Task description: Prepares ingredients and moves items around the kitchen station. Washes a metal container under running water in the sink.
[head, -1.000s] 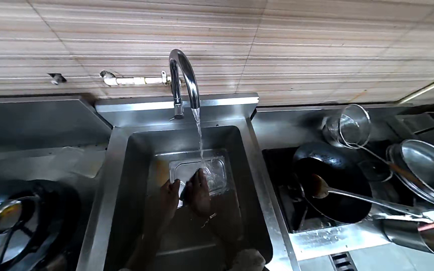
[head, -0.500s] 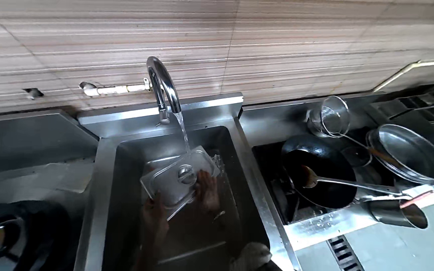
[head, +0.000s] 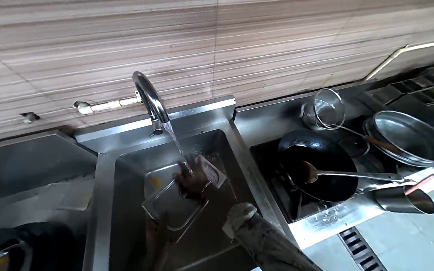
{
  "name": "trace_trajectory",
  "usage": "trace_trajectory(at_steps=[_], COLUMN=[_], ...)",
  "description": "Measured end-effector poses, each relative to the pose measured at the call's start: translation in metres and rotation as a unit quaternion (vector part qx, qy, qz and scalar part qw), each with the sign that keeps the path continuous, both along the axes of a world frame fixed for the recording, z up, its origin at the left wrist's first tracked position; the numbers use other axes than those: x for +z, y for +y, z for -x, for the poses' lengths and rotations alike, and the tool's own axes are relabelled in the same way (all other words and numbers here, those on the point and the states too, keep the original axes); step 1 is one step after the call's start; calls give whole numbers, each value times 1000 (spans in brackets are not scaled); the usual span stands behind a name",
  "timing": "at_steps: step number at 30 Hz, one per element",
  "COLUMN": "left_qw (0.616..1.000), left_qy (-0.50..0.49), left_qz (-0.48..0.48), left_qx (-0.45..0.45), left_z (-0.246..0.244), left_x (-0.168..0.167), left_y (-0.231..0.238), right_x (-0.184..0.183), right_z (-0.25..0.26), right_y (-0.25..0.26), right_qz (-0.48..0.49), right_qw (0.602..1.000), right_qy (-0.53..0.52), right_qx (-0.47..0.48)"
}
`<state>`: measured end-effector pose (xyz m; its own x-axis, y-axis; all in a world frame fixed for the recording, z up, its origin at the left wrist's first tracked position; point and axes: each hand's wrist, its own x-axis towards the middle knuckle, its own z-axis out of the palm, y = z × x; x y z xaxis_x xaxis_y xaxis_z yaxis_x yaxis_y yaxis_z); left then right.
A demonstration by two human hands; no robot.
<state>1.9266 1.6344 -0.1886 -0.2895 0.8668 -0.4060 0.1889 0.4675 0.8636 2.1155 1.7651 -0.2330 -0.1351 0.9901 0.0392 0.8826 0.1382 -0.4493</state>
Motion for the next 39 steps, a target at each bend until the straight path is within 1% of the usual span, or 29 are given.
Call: trace_trajectory(at_steps=[2, 4, 5, 6, 8, 9, 10, 11, 12, 13, 14, 16, 17, 18, 19, 20, 21, 23, 24, 26, 27, 28, 29, 30, 32, 33, 36, 38, 39], left_qw=[1000, 999, 999, 998, 997, 996, 995, 994, 993, 993, 994, 997, 994, 990, 987, 985, 981, 965, 954, 936, 929, 930, 931, 936, 955, 962, 973, 977, 977], left_qy=[-16, -34, -48, -60, -77, -85, -91, -99, -109, -108, -94, -16, 33, 60, 67, 45, 12, -90, -141, -231, -261, -268, -260, -231, -131, -101, -82, -57, -43], left_qz=[3, -1, -2, 0, 9, 10, 10, 9, 17, 29, 45, 74, 80, 76, 69, 66, 89, 170, 207, 238, 235, 221, 206, 197, 182, 166, 106, 71, 49], left_qx=[-12, -16, -12, -4, 24, 31, 37, 40, 41, 35, 18, -34, -67, -104, -132, -154, -171, -178, -164, -116, -115, -125, -153, -177, -194, -194, -189, -193, -201], left_z=[2, 0, 1, 4, 12, 18, 25, 30, 34, 36, 37, 37, 37, 31, 19, 1, -19, -60, -77, -105, -112, -115, -114, -111, -107, -105, -105, -107, -107], left_x=[-15, -20, -20, -19, -21, -22, -24, -26, -30, -33, -40, -64, -79, -88, -87, -80, -72, -55, -52, -44, -41, -39, -38, -37, -33, -30, -14, 0, 6], left_y=[-2, -5, -6, -7, -6, -5, -4, -2, 3, 8, 15, 33, 43, 54, 65, 77, 90, 116, 127, 142, 147, 151, 155, 160, 167, 169, 172, 167, 163], right_x=[12, 14, 12, 8, 2, 8, 27, 48, 32, 15, 11, 27, 35, 41, 46, 49, 53, 59, 60, 56, 53, 51, 47, 44, 33, 25, -7, -23, -23], right_z=[42, 60, 58, 49, 13, -11, -33, -52, -75, -93, -107, -121, -124, -125, -126, -124, -120, -103, -94, -79, -74, -70, -67, -64, -61, -59, -55, -51, -48], right_y=[-16, -15, -10, -2, 13, 20, 23, 27, 22, 15, 5, -24, -44, -64, -84, -102, -119, -152, -169, -195, -204, -211, -217, -223, -235, -239, -248, -240, -230], right_qz=[-17, -30, -24, -14, 6, 34, 102, 212, 177, 154, 181, 239, 226, 197, 158, 118, 76, -3, -34, -108, -123, -133, -146, -156, -180, -187, -156, -113, -97], right_qw=[993, 977, 973, 974, 988, 993, 991, 972, 982, 986, 977, 938, 926, 923, 926, 932, 942, 958, 963, 967, 969, 970, 968, 968, 968, 968, 971, 968, 961], right_qy=[2, -7, -6, 0, 14, -3, -60, -97, -60, 6, 82, 217, 259, 281, 288, 279, 256, 214, 203, 197, 199, 200, 202, 198, 170, 155, 146, 201, 247], right_qx=[114, 210, 229, 226, 156, 113, 68, 24, -19, -56, -84, -128, -154, -172, -189, -199, -202, -189, -173, -117, -77, -42, -18, -1, 37, 58, 109, 103, 80])
